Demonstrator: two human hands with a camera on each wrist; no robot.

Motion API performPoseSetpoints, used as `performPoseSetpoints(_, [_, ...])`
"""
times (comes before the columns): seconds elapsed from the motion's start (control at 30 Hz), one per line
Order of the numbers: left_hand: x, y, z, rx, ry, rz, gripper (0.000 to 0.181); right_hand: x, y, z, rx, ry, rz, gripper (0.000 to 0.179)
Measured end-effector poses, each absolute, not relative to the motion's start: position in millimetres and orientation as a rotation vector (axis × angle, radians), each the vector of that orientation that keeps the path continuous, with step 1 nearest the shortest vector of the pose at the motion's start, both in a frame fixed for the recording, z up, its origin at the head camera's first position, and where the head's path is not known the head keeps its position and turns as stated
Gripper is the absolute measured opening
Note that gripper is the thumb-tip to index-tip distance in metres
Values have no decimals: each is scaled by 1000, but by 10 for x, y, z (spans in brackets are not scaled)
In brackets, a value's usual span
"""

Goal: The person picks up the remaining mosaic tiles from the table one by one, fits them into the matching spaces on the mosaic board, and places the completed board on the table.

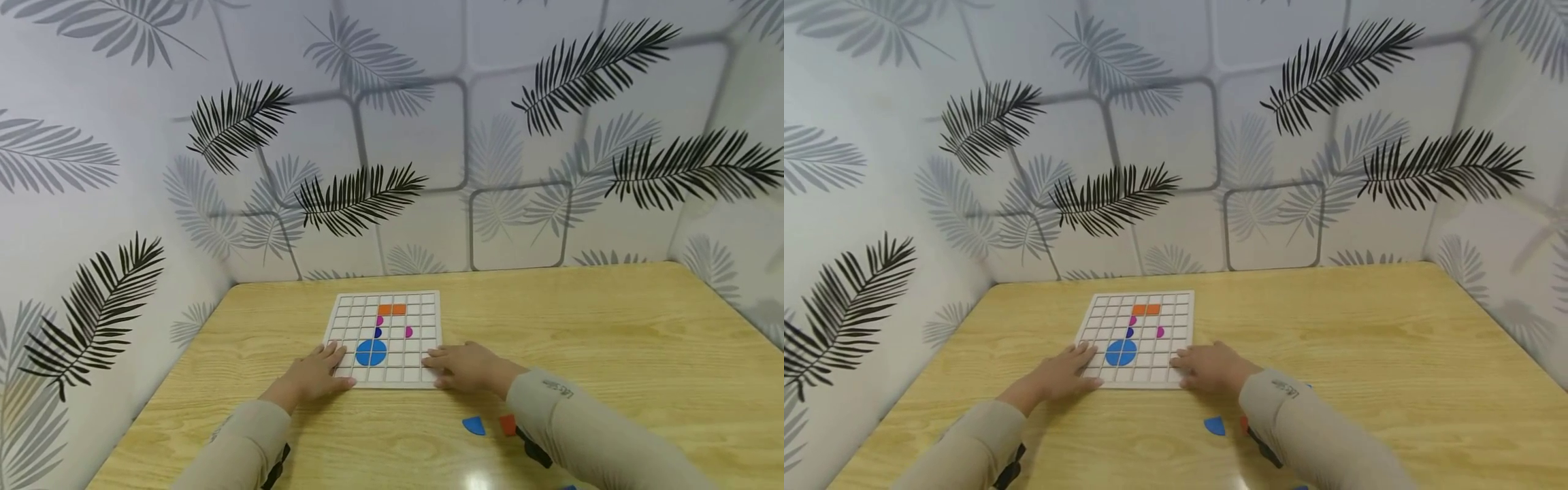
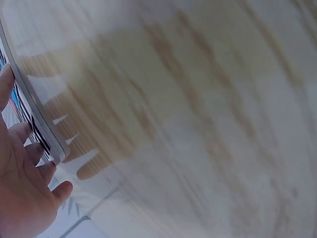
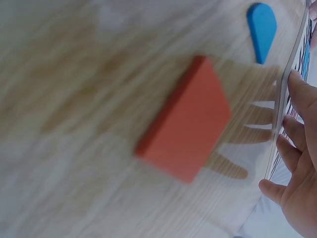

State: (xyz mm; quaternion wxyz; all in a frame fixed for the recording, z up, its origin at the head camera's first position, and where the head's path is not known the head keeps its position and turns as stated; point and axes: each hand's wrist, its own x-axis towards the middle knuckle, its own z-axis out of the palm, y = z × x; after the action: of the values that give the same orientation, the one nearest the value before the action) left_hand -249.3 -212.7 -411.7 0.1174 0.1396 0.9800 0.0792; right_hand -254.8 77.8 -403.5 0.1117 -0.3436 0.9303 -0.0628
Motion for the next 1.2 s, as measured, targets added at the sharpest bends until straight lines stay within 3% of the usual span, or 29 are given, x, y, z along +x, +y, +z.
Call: performPoseSetpoints(1.2, [-2460, -1485, -4127, 514, 2851, 271, 72, -2444, 1515, -4096, -1115, 2743, -315, 49])
